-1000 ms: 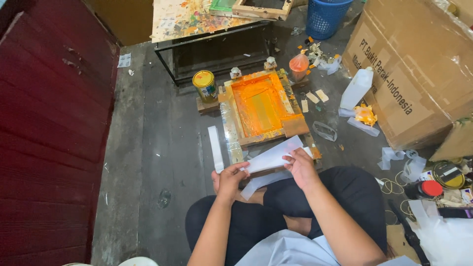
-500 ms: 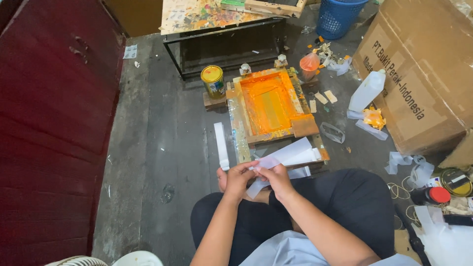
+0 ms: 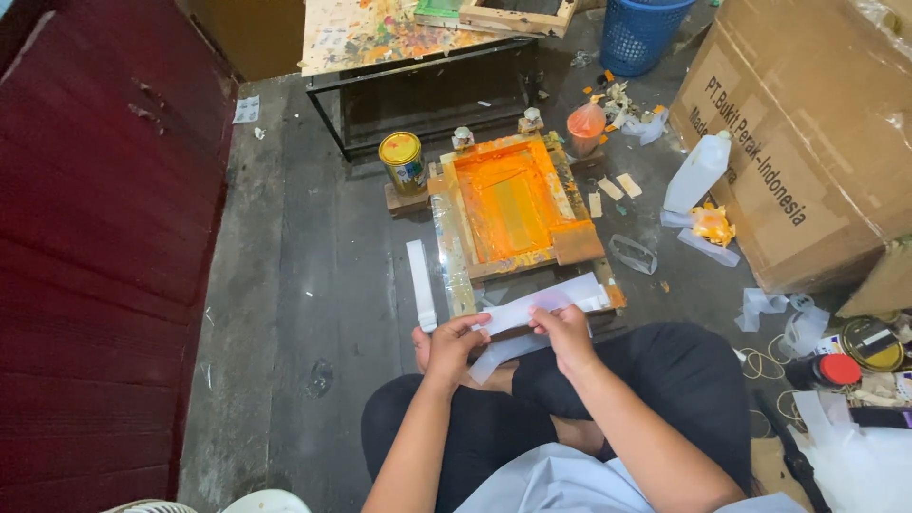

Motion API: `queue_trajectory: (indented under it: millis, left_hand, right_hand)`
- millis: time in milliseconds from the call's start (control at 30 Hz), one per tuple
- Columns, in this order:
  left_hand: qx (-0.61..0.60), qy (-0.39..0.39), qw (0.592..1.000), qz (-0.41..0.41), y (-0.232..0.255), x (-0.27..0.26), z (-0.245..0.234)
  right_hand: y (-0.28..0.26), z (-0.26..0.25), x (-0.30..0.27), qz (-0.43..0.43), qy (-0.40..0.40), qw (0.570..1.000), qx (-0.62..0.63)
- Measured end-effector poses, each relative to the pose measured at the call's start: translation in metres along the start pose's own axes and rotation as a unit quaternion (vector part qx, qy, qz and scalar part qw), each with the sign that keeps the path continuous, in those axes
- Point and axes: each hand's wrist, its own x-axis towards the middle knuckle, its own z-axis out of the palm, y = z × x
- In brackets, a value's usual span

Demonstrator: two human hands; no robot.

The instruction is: The person sits on the floor and uses a squeegee to spread orange ink across a screen printing frame. They then pull a strip of white material through the inked screen and inspect the result.

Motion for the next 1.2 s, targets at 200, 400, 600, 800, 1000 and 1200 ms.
queue_trajectory:
  millis: [200,400,600,800,1000,1200]
  left_hand:
    - [0.022,0.007,1.0,0.019,0.026,-0.016,0.001]
    - [0.049,0.006,0.999,0.01,0.03,-0.019,0.006]
    - [0.057,0.007,0.998,0.012,0.037,-0.022,0.006]
    - [0.055,0.013,0.998,0.011,0.062,-0.042,0.013]
    - [0.25,0.129,0.959,-0.026,0.039,-0.012,-0.004]
    - [0.108,0.149,0.976,0.113,0.024,0.034,-0.044]
  right_hand:
    - [-0.004,-0.041,0.028,-0.04,0.042,0.998,0.036]
    - [-0.024,-0.067,0.033,-0.068,0.04,0.996,0.032]
    - [-0.027,-0.074,0.027,-0.055,0.034,0.998,0.021]
    - [-0.03,-0.068,0.034,-0.06,0.042,0.997,0.002]
    - [-0.062,-0.036,0.045,-0.1,0.026,0.992,-0.068]
    - [-0.09,0.021,0.068,-0.189,-0.08,0.959,-0.197]
